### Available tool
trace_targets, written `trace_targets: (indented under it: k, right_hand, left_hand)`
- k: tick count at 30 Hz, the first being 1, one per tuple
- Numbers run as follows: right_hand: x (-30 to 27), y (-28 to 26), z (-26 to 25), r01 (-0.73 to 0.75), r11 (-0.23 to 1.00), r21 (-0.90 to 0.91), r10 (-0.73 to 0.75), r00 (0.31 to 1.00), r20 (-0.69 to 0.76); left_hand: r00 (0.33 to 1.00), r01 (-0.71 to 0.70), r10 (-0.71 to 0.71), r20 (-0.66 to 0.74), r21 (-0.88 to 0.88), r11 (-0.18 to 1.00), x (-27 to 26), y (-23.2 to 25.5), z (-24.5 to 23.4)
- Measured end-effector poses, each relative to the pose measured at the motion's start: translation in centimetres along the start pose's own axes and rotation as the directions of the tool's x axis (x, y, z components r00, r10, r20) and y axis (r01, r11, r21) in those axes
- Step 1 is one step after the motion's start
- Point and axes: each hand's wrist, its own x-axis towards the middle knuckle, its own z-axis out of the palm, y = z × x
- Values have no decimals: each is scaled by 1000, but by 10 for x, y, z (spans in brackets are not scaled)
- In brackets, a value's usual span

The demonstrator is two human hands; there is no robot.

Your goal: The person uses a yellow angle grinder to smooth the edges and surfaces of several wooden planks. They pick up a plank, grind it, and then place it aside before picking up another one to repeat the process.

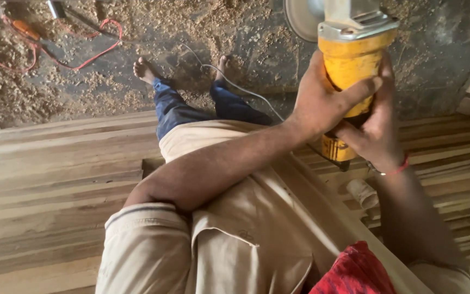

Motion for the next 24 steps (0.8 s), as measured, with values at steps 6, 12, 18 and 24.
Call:
trace_targets:
  k: [6, 12, 18, 24]
  right_hand:
    - [14, -5, 30, 59, 998, -6, -58, 998, 33]
    - [33, -34, 67, 60, 998, 35, -64, 989, 133]
    - [64, -62, 127, 126, 992, 29, -129, 958, 256]
    - [72, -69, 128, 82, 996, 31, -88, 953, 289]
  left_hand:
    - [998, -37, 34, -51, -56, 998, -16, 13, -32]
    - [993, -72, 48, -111, -223, 972, -45, 42, -80]
    - [973, -54, -8, -230, -264, 963, -82, 87, -151]
    - [973, -80, 14, -229, -284, 955, -83, 90, -165]
